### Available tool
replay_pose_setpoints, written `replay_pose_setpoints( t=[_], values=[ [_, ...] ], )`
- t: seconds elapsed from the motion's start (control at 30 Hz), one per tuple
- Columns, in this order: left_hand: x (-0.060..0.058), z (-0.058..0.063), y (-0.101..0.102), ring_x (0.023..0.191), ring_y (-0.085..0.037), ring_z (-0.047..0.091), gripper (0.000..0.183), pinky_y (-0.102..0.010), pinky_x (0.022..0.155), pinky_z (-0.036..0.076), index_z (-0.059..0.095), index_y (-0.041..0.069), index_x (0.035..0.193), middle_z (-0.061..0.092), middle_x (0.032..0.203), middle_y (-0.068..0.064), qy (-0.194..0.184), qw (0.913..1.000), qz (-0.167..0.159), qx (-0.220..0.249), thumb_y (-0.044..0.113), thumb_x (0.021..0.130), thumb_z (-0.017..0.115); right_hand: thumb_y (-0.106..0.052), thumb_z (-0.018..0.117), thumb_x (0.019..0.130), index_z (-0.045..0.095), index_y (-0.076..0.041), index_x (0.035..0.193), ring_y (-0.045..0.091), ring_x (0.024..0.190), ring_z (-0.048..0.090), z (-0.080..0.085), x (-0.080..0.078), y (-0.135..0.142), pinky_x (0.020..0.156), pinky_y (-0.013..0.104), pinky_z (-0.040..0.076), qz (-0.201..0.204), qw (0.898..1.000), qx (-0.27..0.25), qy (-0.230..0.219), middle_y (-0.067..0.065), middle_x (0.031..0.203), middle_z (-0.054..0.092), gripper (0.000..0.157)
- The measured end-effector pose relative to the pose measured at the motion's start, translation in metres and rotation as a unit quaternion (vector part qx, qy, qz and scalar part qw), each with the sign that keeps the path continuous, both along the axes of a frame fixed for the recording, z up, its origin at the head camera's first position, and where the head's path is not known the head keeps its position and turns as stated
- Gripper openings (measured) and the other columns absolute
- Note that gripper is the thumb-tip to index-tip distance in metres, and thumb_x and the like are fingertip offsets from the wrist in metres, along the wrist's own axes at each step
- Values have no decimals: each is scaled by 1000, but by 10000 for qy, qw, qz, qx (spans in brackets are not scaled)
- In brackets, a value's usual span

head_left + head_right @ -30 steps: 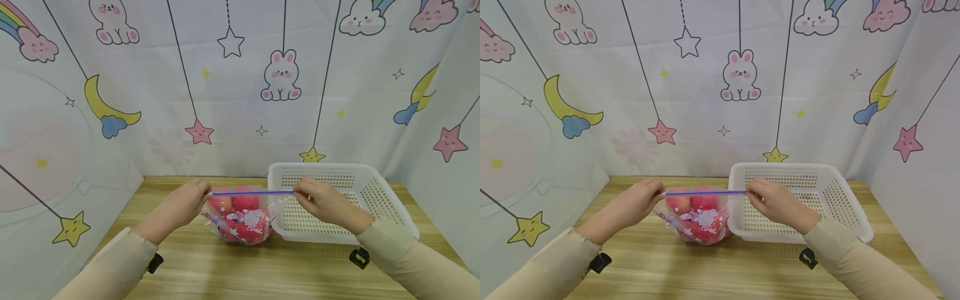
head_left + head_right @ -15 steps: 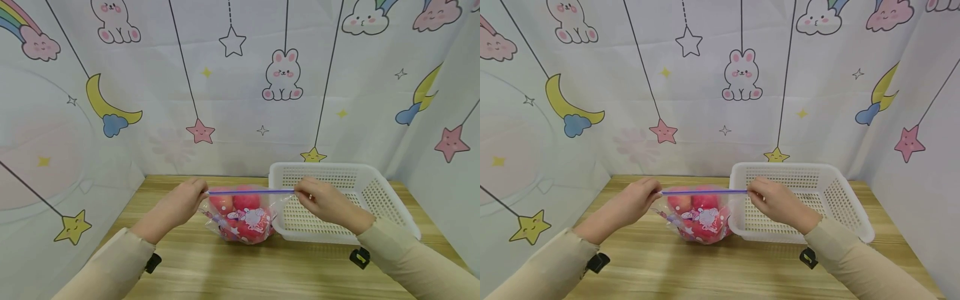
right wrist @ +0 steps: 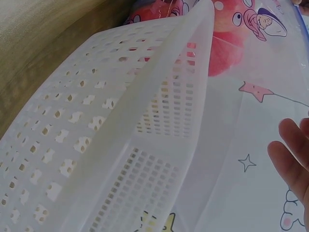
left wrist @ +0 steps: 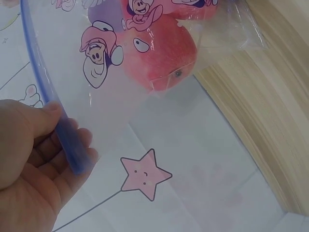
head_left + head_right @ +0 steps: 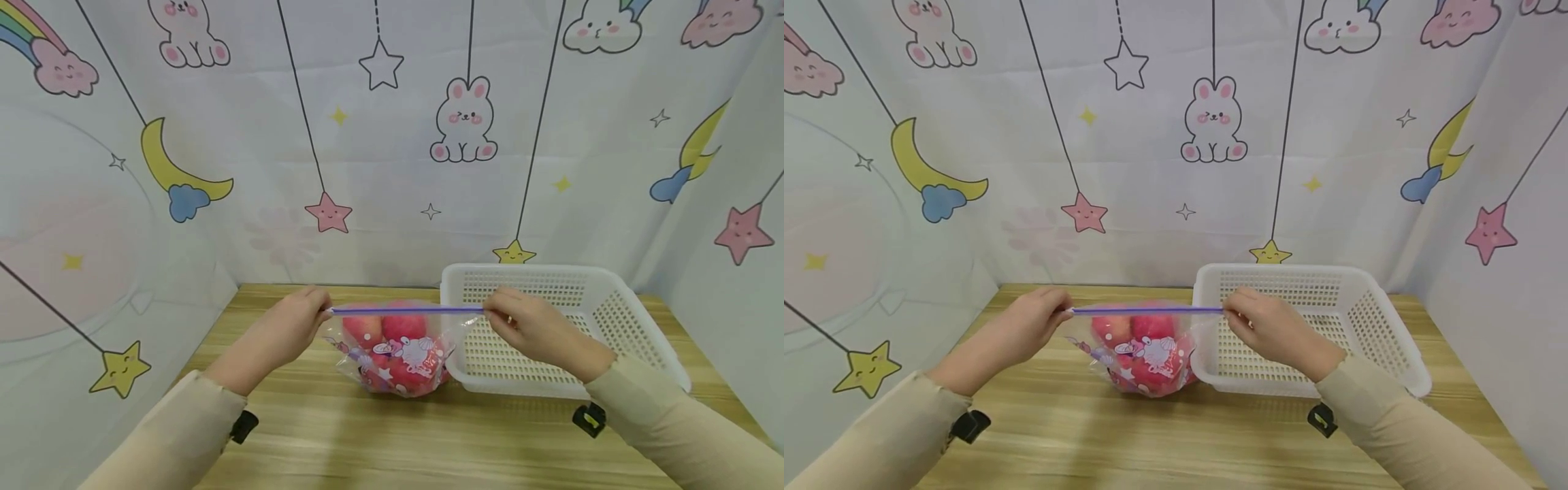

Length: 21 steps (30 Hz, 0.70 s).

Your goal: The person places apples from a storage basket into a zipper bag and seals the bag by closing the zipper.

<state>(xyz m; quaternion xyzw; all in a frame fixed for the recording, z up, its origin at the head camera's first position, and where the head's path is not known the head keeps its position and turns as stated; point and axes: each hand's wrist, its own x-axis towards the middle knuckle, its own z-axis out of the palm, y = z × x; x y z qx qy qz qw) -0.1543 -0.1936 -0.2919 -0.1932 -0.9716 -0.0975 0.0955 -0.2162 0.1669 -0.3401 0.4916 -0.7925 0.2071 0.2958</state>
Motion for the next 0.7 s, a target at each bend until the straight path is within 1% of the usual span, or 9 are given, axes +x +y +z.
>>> replay_pose_setpoints(
  t=[0.33, 0.57, 0.7],
  values=[
    [-1, -2, -6, 75, -17, 54, 9, -33, 69, 53, 59, 0, 92, 57, 84, -7, 73, 9999, 73, -12, 9, 93, 58, 2, 62, 80, 64, -7, 87, -1, 66, 44, -1, -1, 1, 56, 7, 40, 13, 10000, -36, -75, -8, 75, 54, 12],
    [0, 0, -8, 76, -19, 55, 9, -35, 70, 53, 59, -1, 92, 58, 84, -7, 63, 9999, 145, 20, 8, 93, 57, 2, 62, 81, 64, -8, 87, 0, 65, 43, -2, -2, 2, 52, 15, 44, -14, 9999, -52, -113, -7, 75, 54, 12],
    [2, 1, -10, 75, -18, 55, 9, -35, 70, 53, 59, 0, 92, 58, 84, -7, 31, 9998, 194, 5, 8, 93, 57, 2, 62, 81, 64, -7, 86, 0, 65, 43, -3, -2, 2, 52, 15, 44, -20, 9999, -44, -114, -7, 74, 55, 11]
  ],
)
